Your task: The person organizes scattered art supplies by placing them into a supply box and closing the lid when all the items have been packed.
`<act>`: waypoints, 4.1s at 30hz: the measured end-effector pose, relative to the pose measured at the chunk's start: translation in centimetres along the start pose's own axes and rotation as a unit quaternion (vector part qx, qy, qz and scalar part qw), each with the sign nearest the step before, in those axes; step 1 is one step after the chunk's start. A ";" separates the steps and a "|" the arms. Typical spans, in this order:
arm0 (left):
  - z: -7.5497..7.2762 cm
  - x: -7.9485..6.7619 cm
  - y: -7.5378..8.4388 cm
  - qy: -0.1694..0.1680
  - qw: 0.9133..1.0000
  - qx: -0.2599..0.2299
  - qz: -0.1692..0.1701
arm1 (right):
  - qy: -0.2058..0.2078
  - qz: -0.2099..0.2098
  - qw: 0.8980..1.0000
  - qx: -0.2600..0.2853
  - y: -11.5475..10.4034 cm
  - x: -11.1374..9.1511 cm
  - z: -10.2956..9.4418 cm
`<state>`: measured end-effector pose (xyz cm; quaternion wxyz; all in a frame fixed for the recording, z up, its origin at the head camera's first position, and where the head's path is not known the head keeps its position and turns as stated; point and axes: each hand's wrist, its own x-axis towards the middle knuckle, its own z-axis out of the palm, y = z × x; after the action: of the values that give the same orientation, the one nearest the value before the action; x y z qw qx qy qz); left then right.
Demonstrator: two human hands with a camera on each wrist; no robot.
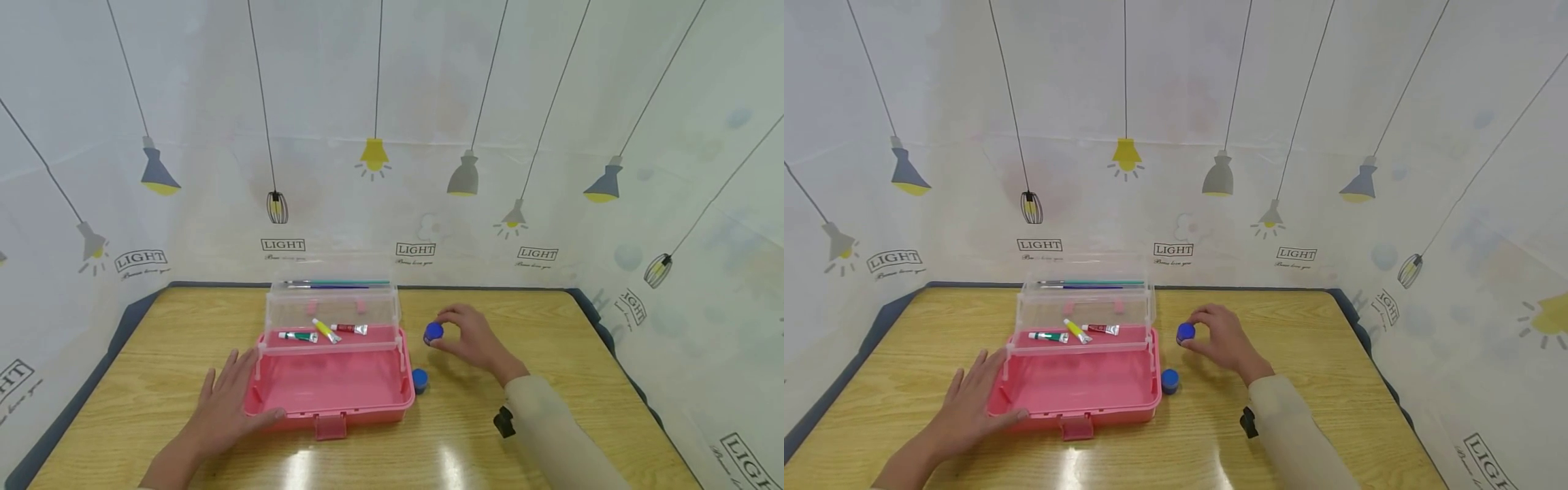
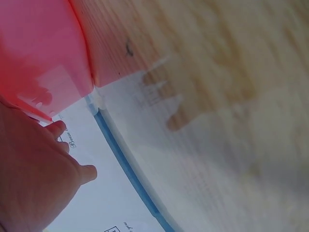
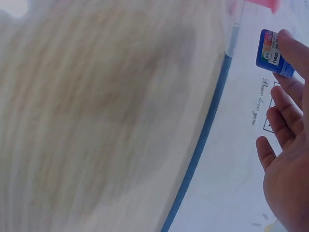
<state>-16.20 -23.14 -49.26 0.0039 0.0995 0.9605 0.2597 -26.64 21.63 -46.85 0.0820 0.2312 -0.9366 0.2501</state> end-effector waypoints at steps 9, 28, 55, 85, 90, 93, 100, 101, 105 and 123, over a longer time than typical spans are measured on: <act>0.0 0.0 -0.1 0.002 1.000 0.007 0.000 | 0.013 0.013 1.000 -0.006 -1.7 2.2 -0.4; -0.5 -0.1 -0.3 0.008 1.000 0.024 0.017 | 0.058 -0.025 0.998 -0.018 -4.9 6.9 -2.8; 0.0 0.3 -1.1 0.001 1.000 0.022 0.000 | 0.076 0.048 0.994 -0.061 -7.2 13.7 -1.4; -0.3 0.1 -0.8 -0.001 1.000 0.019 -0.005 | 0.033 0.080 0.992 -0.087 -7.0 15.0 0.8; -0.3 0.2 -0.9 -0.002 1.000 0.017 -0.007 | 0.015 0.095 0.992 -0.087 -7.0 15.0 1.0; -0.4 0.2 -1.1 -0.001 1.000 0.018 -0.008 | 0.007 0.101 0.991 -0.087 -7.1 15.1 1.0; -0.2 0.1 -1.3 0.009 1.000 0.022 0.003 | 0.002 0.106 0.991 -0.077 -7.3 15.5 1.0; -0.2 0.1 -1.3 0.009 1.000 0.021 0.003 | 0.003 0.108 0.991 -0.075 -7.3 15.6 1.0; -0.1 0.1 -1.3 0.008 1.000 0.018 0.001 | 0.006 0.119 0.990 -0.075 -7.3 15.8 1.0; -0.2 0.1 -1.1 0.006 1.000 0.018 -0.006 | 0.004 0.145 0.988 -0.058 -7.9 15.9 0.9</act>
<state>-16.55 -24.14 -49.65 -0.0015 0.0919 0.9656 0.2431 -36.91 8.89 -40.00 0.0622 0.0869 -0.9727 0.2059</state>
